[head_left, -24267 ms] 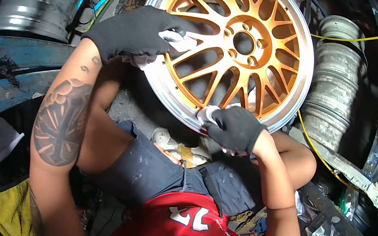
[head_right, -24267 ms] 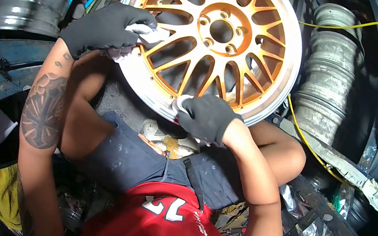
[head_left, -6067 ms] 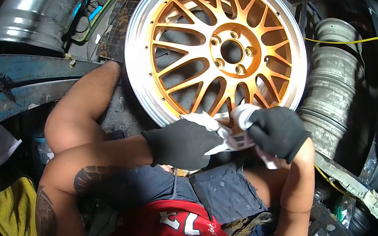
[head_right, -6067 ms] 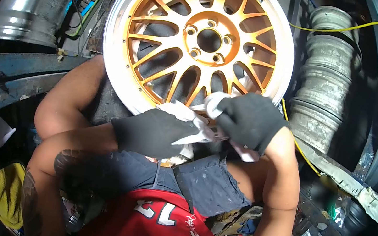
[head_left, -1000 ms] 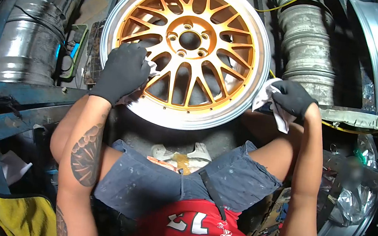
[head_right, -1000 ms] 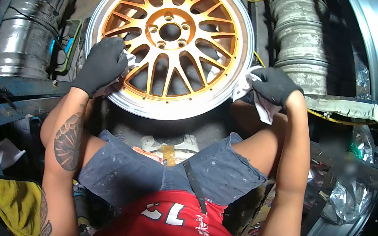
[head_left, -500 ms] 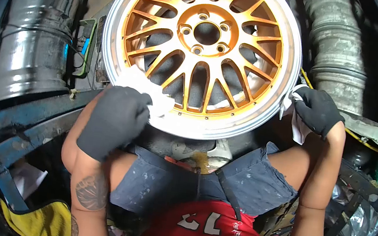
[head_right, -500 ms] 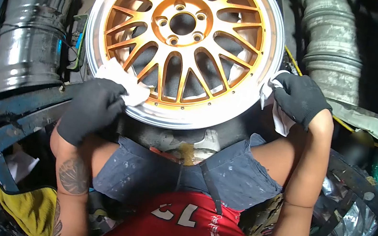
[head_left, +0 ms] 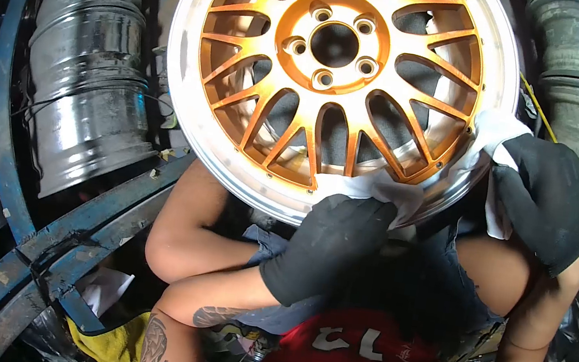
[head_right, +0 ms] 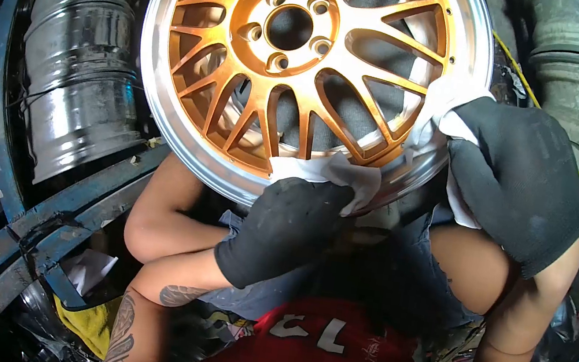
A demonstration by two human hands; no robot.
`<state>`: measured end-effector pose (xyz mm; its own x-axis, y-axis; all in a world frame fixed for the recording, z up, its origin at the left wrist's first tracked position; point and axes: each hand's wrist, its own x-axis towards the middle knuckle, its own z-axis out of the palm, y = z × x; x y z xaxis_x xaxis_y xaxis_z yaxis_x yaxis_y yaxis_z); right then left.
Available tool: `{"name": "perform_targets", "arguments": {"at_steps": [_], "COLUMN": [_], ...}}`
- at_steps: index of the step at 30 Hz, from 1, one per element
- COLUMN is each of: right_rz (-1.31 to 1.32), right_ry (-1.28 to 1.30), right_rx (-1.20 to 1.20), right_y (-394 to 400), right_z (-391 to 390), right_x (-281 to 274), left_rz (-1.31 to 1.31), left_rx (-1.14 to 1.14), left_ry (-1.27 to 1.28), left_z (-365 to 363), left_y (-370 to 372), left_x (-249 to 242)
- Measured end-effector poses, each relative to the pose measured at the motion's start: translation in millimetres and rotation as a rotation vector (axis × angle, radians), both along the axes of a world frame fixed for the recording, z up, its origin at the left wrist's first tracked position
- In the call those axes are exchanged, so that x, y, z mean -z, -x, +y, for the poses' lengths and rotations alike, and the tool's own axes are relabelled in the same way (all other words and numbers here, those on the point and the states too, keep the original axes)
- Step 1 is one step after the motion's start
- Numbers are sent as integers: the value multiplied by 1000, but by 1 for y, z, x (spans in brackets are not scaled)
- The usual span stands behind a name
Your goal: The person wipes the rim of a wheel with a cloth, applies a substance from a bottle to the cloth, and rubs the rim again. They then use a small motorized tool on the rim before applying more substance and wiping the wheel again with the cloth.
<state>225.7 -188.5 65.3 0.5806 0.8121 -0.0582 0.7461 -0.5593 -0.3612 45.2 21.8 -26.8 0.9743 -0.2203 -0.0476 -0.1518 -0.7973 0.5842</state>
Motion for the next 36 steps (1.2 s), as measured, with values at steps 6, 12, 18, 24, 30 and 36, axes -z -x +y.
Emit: {"name": "perform_targets", "arguments": {"at_steps": [6, 12, 18, 24, 30, 36], "right_rz": [119, 173, 570, 914, 1197, 1455], "right_ry": [59, 85, 167, 70, -363, -889], "right_rx": [79, 76, 58, 109, 592, 870], "right_y": [8, 13, -6, 0, 21, 15], "right_z": [-8, -18, -8, 12, 28, 27], "right_x": [7, 16, 3, 16, 45, 56], "left_rz": [92, 84, 165, -22, -50, -156], "left_rx": [103, -58, -371, -368, -263, -285], "left_ry": [-166, -403, -369, -32, -177, -153], "left_z": [62, 141, 199, 192, 191, 178], "left_y": [-1, -4, -25, -49, -57, -58], "left_x": [-28, -41, -40, -9, 2, 18]}}
